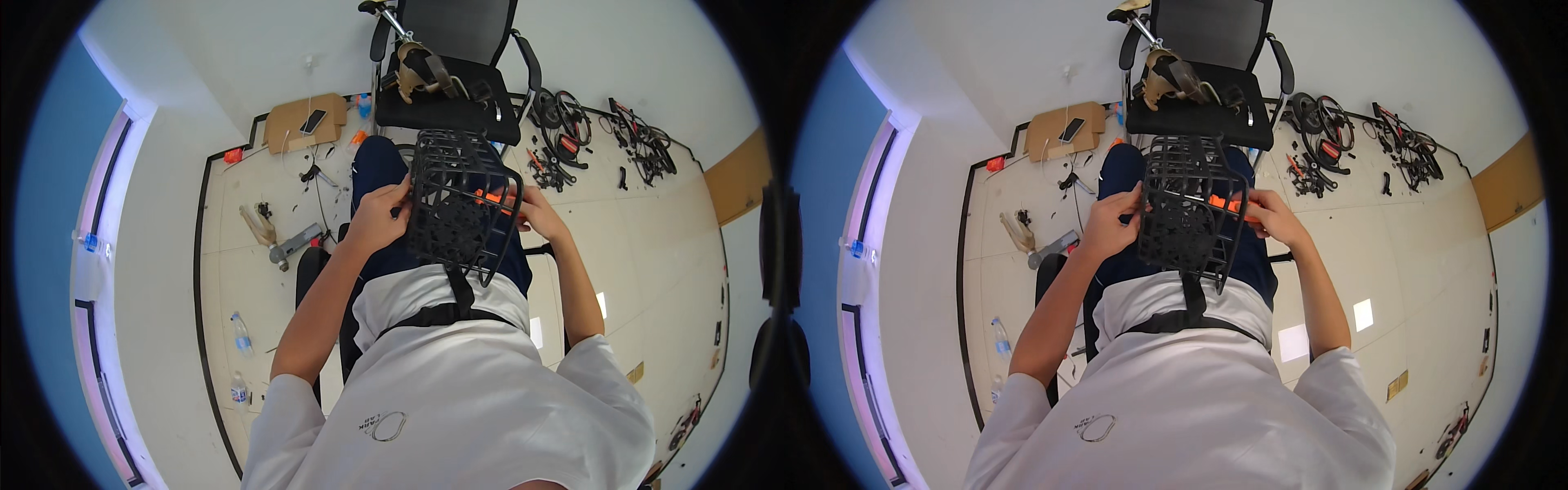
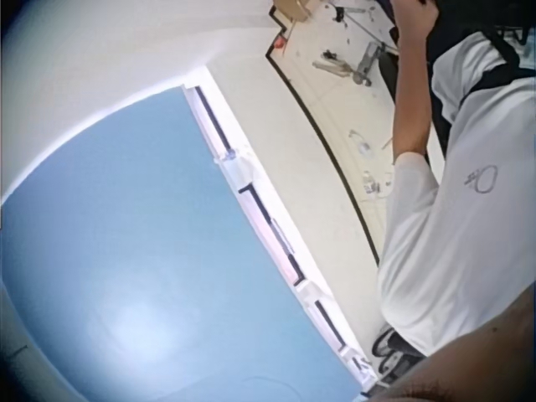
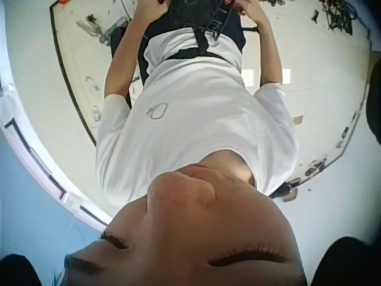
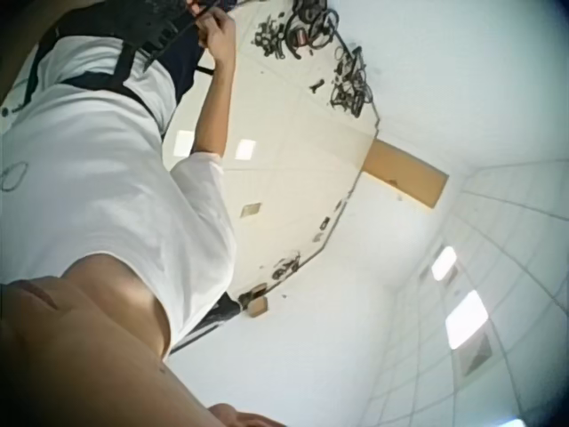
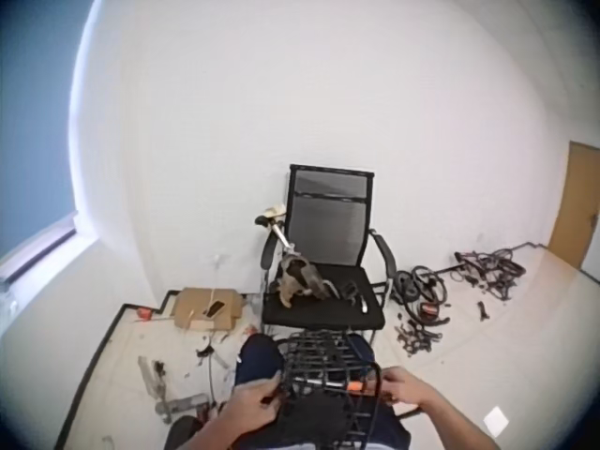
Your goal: The person sits and assembles a black plastic grid-like object using an orange-handled screwdriver. They repeatedly insert and tighten screws into the frame while holding the object on their lap.
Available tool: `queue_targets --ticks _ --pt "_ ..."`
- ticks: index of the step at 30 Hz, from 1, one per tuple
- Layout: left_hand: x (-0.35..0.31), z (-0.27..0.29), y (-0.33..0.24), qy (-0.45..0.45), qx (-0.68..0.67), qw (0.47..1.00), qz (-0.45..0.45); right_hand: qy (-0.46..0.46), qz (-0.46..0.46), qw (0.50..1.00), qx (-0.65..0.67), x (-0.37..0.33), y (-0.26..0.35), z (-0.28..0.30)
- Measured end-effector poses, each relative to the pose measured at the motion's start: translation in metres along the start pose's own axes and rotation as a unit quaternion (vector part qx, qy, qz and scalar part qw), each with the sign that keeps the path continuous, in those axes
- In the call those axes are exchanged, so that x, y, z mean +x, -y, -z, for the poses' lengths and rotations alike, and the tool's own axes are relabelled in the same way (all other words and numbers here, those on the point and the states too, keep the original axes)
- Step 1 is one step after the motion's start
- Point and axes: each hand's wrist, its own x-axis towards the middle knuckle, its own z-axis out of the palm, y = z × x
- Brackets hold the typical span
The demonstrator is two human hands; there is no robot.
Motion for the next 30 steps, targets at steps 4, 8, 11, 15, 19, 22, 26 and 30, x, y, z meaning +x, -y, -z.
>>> queue_targets --ticks 4,8,11,15,19,22,26,30 --pt "0.001 0.000 0.001 -0.006 0.011 1.000 -0.026 0.060 0.032 0.996 -0.053 0.009 -0.023 0.012" --pt "0.003 0.001 -0.002 -0.005 0.013 1.000 -0.017 0.000 0.153 0.978 -0.142 0.007 -0.020 0.007" --pt "0.002 0.000 0.001 -0.016 -0.020 1.000 -0.004 -0.066 0.247 0.939 -0.230 0.005 -0.014 -0.001" --pt "0.002 0.000 -0.001 -0.018 0.011 1.000 -0.017 -0.116 0.288 0.913 -0.263 0.010 -0.016 -0.011" --pt "0.004 0.003 -0.004 -0.016 0.021 0.999 -0.017 -0.064 0.216 0.935 -0.276 0.007 -0.012 -0.014" --pt "0.002 0.001 -0.005 -0.013 0.019 1.000 -0.018 -0.024 0.231 0.929 -0.287 0.009 -0.012 -0.012" --pt "0.007 0.002 -0.014 -0.015 0.023 0.999 -0.034 -0.077 0.281 0.908 -0.302 0.016 -0.011 -0.019" --pt "0.005 0.000 -0.016 -0.016 0.025 0.999 -0.038 -0.134 0.352 0.856 -0.354 0.025 -0.027 -0.016"
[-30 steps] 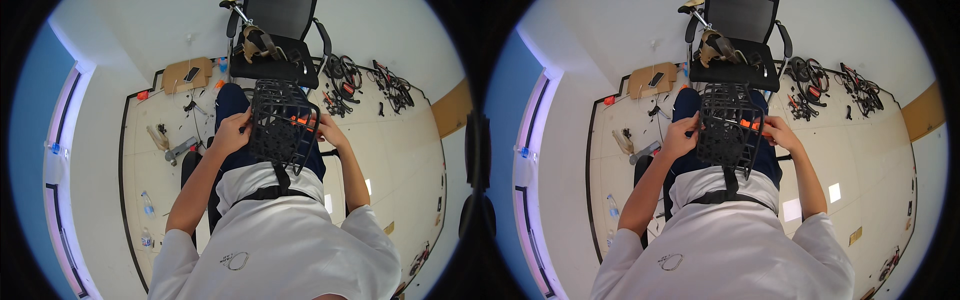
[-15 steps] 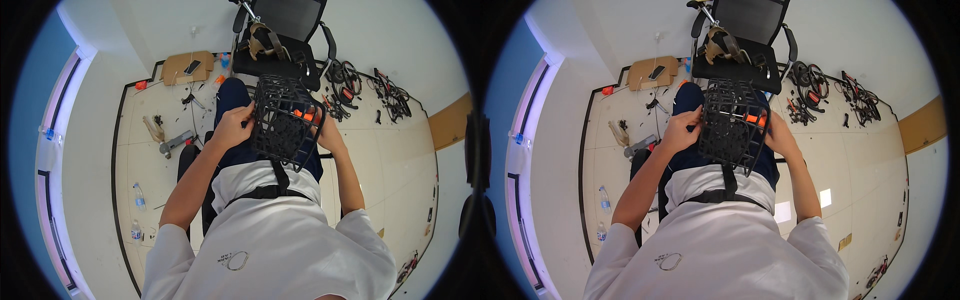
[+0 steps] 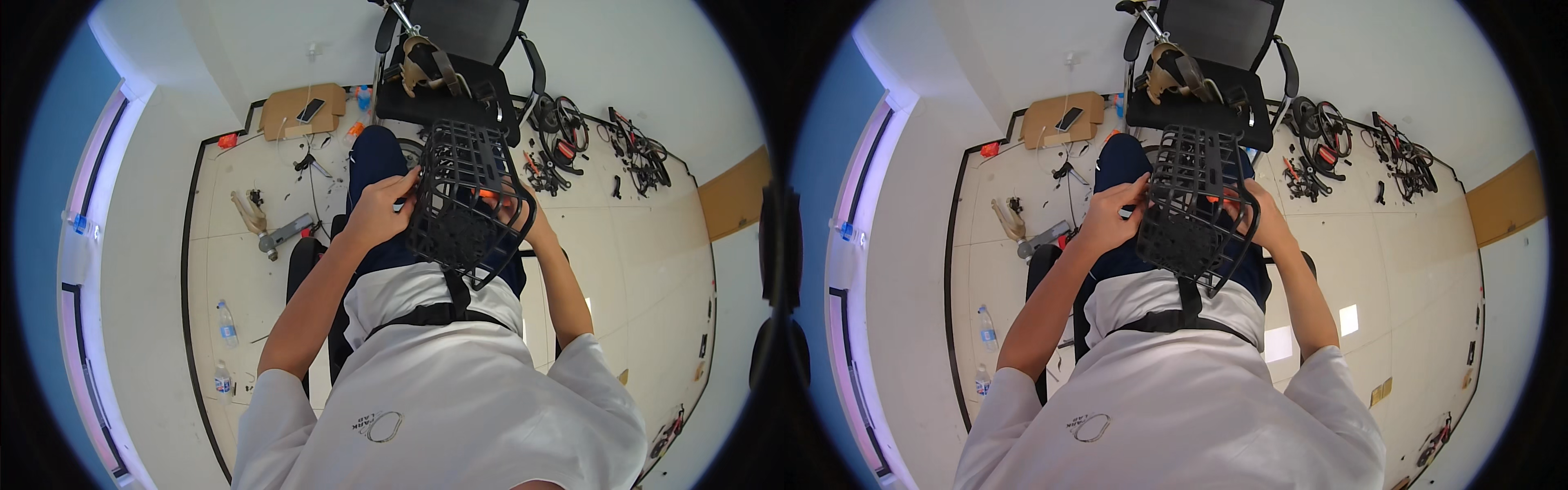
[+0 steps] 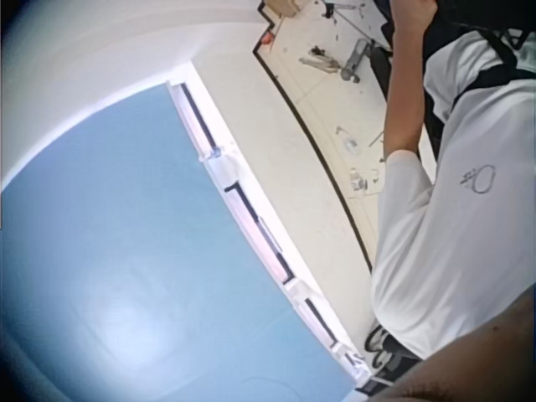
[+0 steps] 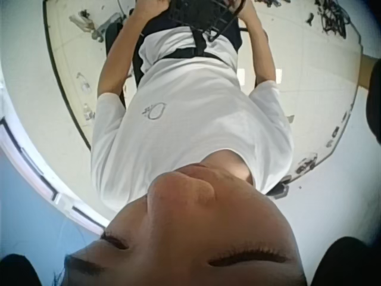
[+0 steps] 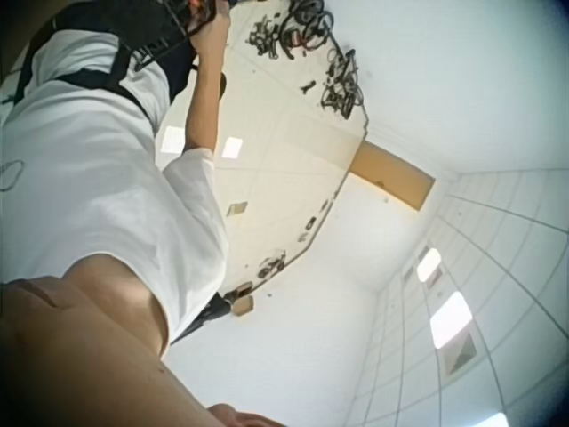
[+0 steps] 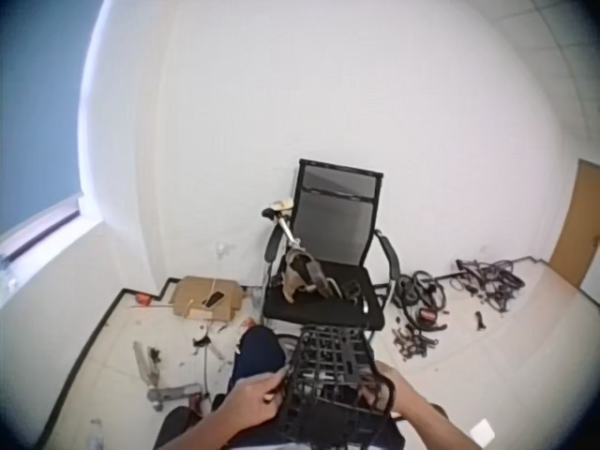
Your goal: The person sits and assembles a black plastic grid-like object using an orange-handled screwdriver. They repeatedly insert and tighten screws into the frame while holding the object on their lap.
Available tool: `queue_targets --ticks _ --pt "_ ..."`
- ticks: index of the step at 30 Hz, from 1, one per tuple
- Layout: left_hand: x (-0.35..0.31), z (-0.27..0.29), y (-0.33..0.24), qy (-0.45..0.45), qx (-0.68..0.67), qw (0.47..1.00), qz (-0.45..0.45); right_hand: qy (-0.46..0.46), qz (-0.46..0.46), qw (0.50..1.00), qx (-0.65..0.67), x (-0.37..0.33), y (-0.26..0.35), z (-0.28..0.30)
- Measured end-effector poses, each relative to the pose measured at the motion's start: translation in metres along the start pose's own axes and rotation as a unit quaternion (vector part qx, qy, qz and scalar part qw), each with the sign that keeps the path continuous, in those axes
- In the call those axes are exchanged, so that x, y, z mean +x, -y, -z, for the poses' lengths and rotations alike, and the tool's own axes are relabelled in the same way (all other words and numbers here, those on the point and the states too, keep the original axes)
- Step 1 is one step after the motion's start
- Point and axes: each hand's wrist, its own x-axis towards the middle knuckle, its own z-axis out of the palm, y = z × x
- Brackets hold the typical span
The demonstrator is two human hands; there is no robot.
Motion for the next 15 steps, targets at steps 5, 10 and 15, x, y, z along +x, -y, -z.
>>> queue_targets --ticks 5,10,15 --pt "-0.001 -0.001 0.004 0.004 -0.011 1.000 -0.002 -0.050 0.017 0.998 0.036 0.001 0.002 -0.002" --pt "-0.003 -0.005 0.014 0.004 -0.117 0.991 0.060 0.050 -0.068 0.995 0.053 0.004 0.016 0.009" --pt "0.001 0.006 0.015 0.016 -0.164 0.966 0.198 0.146 -0.095 0.983 0.057 0.016 0.026 0.013"
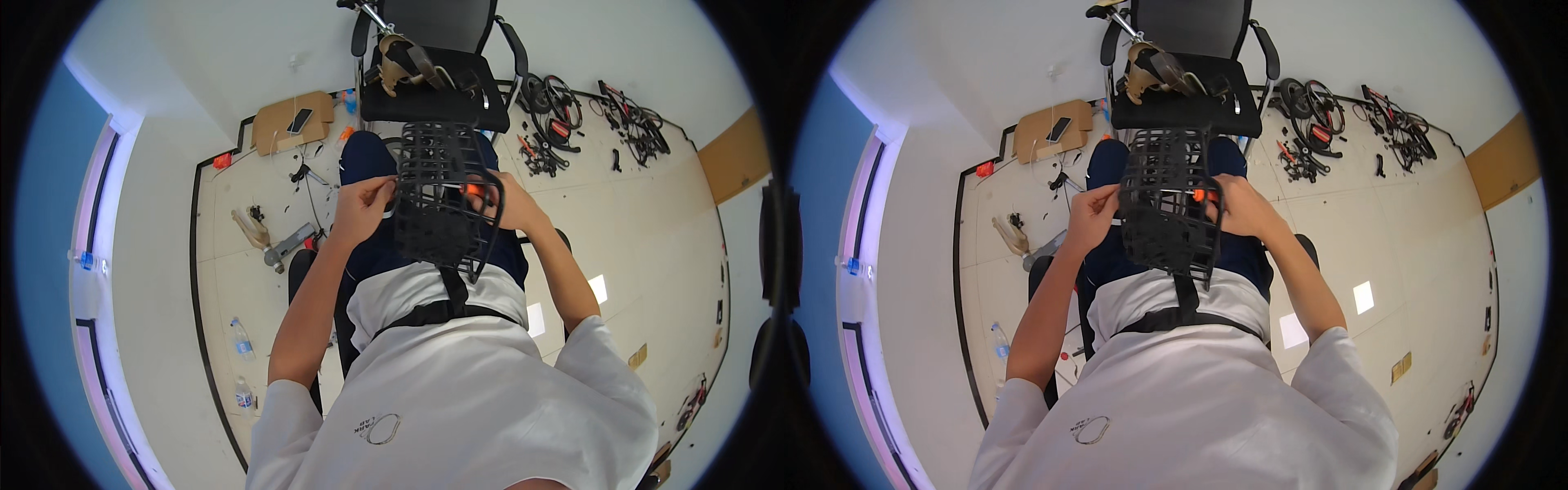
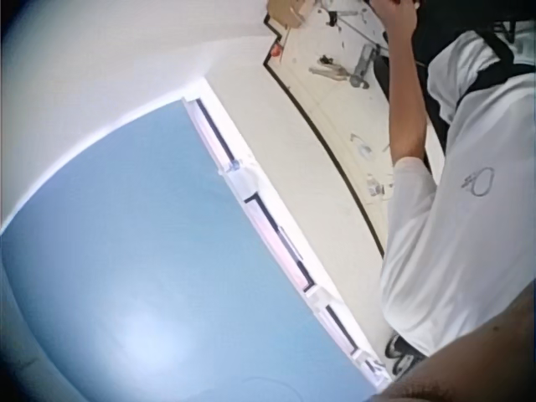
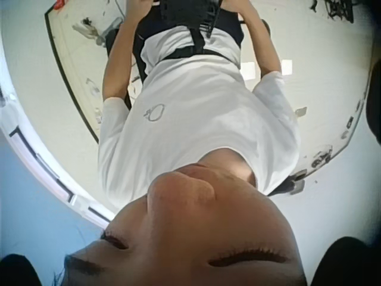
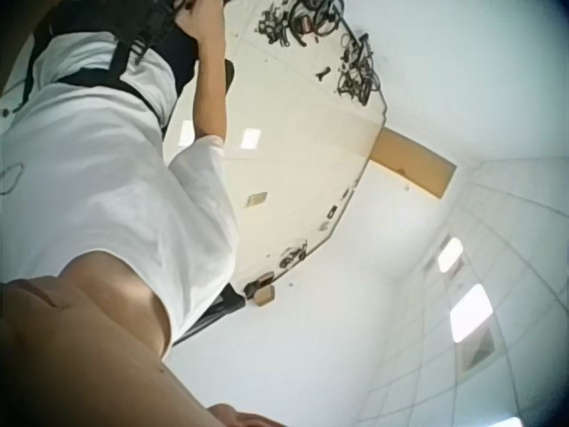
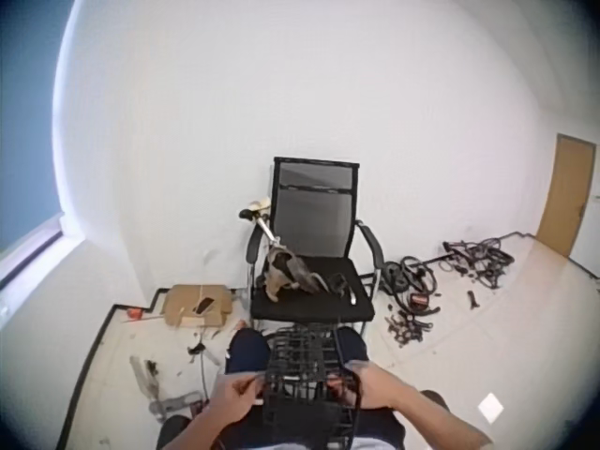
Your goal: The person sits and assembles a black plastic grid-like object using an orange-handled screwdriver. They repeatedly insert and tighten screws into the frame while holding the object on their lap.
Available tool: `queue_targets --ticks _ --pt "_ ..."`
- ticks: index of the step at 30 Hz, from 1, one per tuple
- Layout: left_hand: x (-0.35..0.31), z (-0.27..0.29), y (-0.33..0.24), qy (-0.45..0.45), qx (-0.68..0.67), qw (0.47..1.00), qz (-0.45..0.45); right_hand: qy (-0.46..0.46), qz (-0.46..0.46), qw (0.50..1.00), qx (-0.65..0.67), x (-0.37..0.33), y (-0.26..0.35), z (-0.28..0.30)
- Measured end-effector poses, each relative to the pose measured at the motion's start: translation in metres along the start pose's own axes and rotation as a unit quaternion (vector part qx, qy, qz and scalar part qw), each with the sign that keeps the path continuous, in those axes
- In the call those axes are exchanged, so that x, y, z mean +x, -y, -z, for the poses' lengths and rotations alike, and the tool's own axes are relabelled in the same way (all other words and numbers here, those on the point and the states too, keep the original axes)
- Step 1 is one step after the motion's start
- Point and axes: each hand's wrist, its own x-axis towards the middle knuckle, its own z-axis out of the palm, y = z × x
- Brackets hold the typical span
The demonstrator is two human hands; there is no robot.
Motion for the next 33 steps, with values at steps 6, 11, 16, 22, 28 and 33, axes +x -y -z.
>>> queue_targets --ticks 6,11,16,22,28,33 --pt "0.005 0.005 0.001 -0.028 -0.009 0.995 0.100 -0.078 0.099 0.986 -0.109 0.010 -0.003 -0.004" --pt "0.007 0.013 0.007 -0.053 -0.138 0.974 0.170 -0.092 0.147 0.965 -0.199 0.026 -0.005 -0.010" --pt "0.002 0.013 0.013 -0.068 -0.110 0.973 0.193 -0.164 0.179 0.945 -0.220 0.025 -0.012 -0.027" --pt "0.003 0.006 0.019 -0.067 -0.063 0.982 0.167 -0.192 0.169 0.947 -0.193 0.020 -0.024 -0.035" --pt "0.016 0.014 0.040 -0.025 -0.060 0.990 0.121 -0.144 0.149 0.950 -0.232 0.024 -0.035 -0.050" --pt "0.015 0.013 0.055 -0.077 0.010 0.993 0.091 -0.153 0.176 0.953 -0.192 0.040 -0.025 -0.052"
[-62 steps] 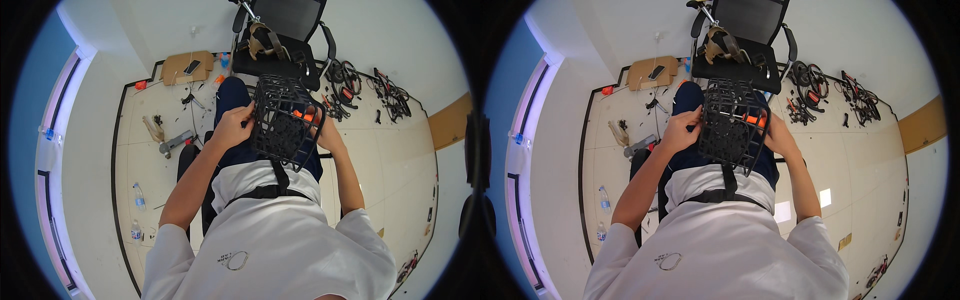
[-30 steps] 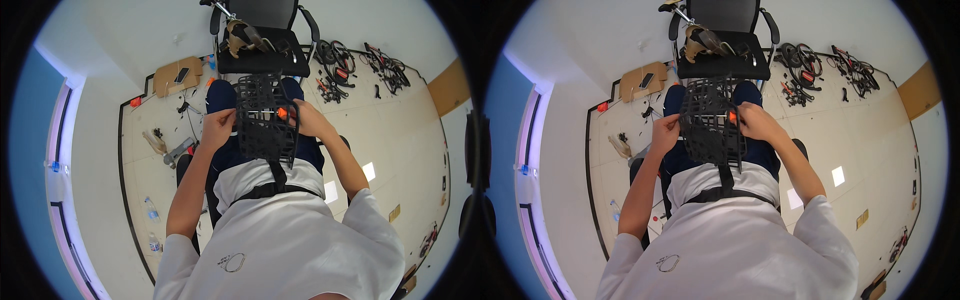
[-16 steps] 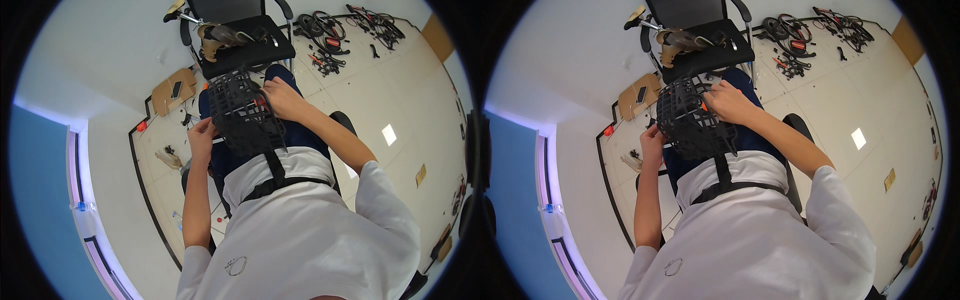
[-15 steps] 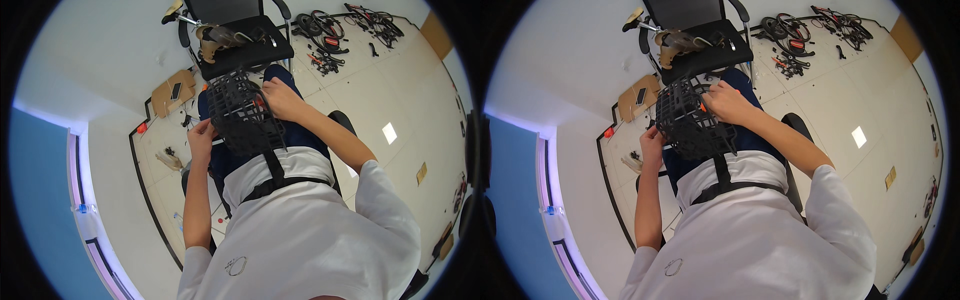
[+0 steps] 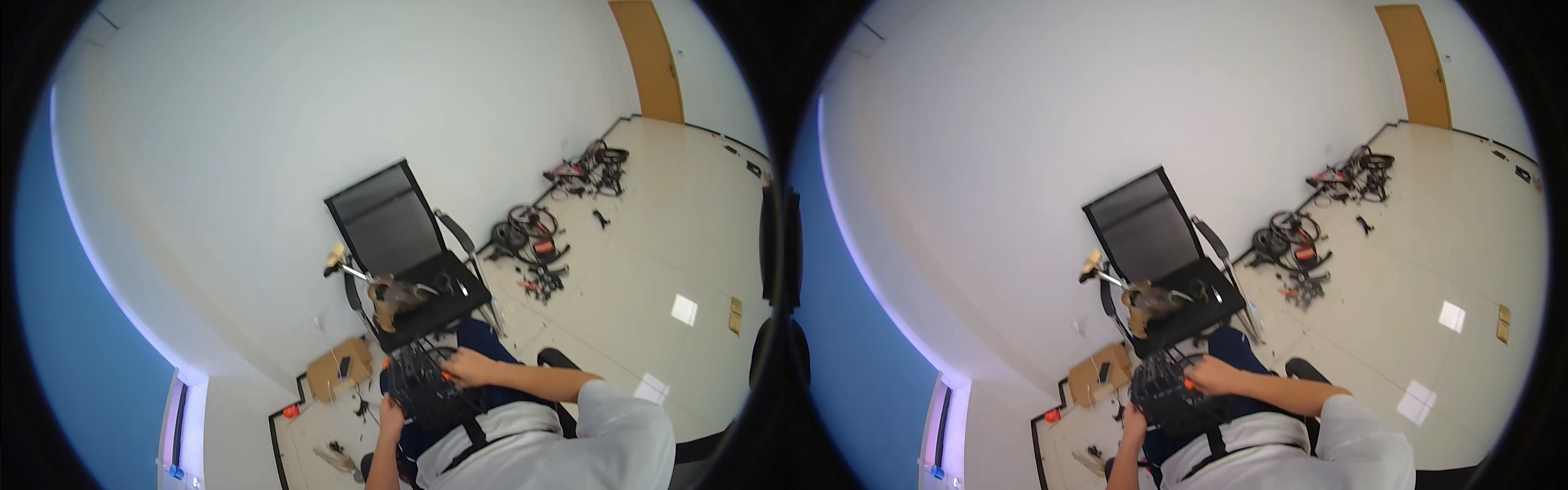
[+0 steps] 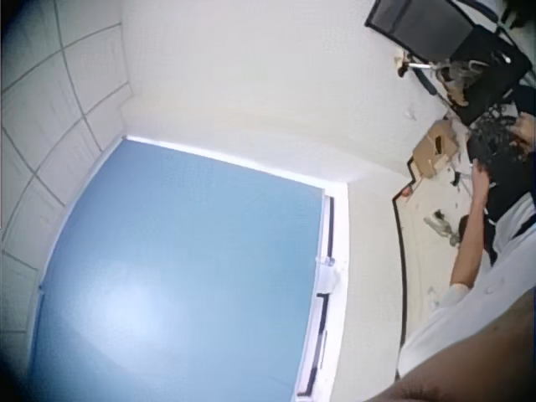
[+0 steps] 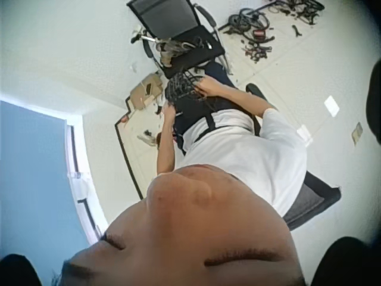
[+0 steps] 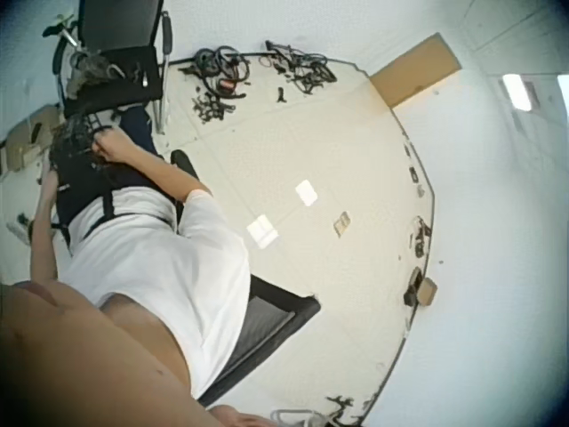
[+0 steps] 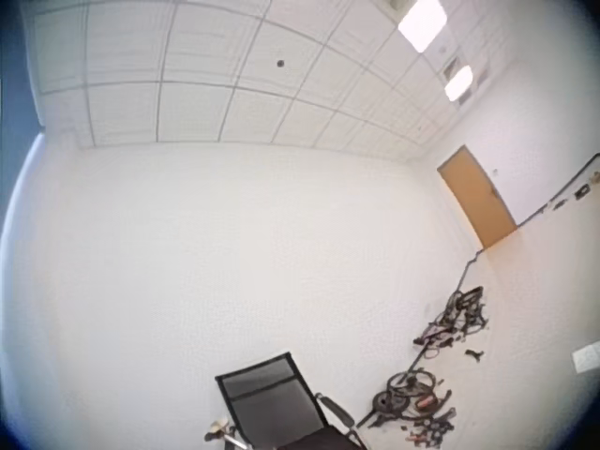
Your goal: The person sits and assembles a black plastic grid-like object using an orange-handled screwdriver. They repeatedly insert and tighten screws into the frame while holding the object on their lap.
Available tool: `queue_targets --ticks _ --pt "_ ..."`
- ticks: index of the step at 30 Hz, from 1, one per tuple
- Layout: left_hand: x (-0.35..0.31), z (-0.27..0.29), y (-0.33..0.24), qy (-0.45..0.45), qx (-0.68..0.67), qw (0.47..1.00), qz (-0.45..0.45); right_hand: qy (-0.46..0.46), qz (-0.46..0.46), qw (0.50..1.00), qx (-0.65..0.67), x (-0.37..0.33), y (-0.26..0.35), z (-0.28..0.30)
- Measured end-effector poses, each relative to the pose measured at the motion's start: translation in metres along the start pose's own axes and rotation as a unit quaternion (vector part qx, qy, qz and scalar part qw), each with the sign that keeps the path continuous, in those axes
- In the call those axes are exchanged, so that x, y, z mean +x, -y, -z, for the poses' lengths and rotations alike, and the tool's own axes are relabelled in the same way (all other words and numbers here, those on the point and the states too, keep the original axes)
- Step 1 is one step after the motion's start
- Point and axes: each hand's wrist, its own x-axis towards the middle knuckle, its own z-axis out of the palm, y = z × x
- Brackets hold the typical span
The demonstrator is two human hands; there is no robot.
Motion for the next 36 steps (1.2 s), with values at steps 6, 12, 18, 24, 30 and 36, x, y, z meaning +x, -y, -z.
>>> queue_targets --ticks 6,12,18,24,30,36 --pt "-0.005 -0.022 -0.007 0.051 -0.079 0.995 0.032 0.013 -0.008 0.999 0.041 -0.015 -0.002 0.008" --pt "0.006 -0.029 0.018 0.008 -0.017 0.998 -0.059 -0.008 0.026 0.999 0.020 -0.018 0.004 0.013" --pt "0.014 -0.034 0.034 -0.022 0.050 0.997 -0.056 0.064 -0.067 0.994 0.052 -0.011 0.020 0.019" --pt "-0.003 -0.034 -0.013 -0.015 0.069 0.997 0.009 0.090 -0.057 0.988 0.111 -0.011 -0.004 0.008" --pt "0.000 -0.032 -0.005 -0.027 0.069 0.997 -0.020 0.103 -0.022 0.993 0.055 -0.001 -0.013 0.016" --pt "-0.008 -0.031 -0.016 -0.030 0.055 0.998 0.004 0.068 -0.015 0.997 0.030 0.014 -0.005 0.020"
